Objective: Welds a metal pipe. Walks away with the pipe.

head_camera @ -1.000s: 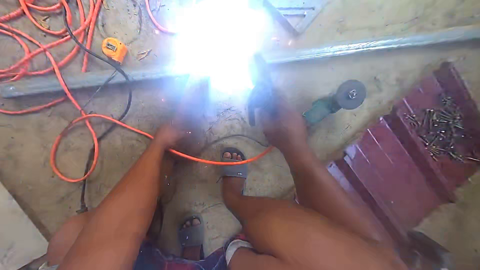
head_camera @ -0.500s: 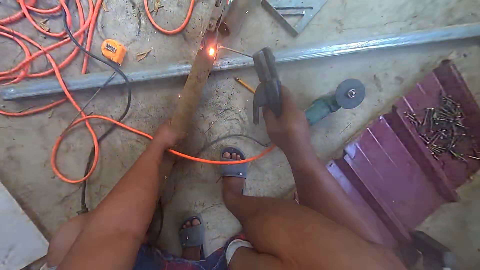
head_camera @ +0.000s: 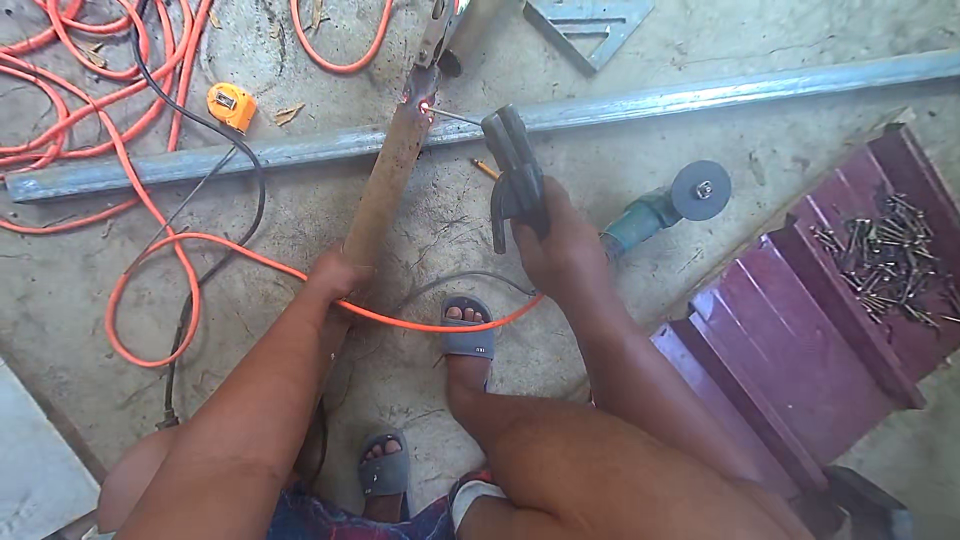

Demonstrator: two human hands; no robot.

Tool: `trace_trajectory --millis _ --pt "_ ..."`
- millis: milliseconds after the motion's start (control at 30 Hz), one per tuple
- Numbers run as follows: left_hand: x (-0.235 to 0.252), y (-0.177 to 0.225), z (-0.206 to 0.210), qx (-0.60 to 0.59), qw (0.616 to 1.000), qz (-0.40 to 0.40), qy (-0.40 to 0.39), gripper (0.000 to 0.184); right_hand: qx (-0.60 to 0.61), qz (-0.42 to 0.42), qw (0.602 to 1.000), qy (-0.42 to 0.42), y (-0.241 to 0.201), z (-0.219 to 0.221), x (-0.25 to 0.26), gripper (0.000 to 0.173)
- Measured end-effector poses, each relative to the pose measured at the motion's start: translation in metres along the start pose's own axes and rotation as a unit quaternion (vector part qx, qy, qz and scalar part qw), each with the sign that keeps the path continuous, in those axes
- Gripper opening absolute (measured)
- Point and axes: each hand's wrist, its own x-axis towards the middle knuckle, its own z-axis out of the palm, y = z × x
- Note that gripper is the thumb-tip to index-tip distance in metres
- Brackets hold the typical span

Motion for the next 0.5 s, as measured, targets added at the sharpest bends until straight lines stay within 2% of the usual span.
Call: trace_trajectory --millis 500 --pt "0.0016 0.0008 0.0007 -0.007 1.0 -0.017 -0.001 0.076 -0.013 -0.003 1.0 0.012 -0.0007 0.0002 -0.0001 0.058"
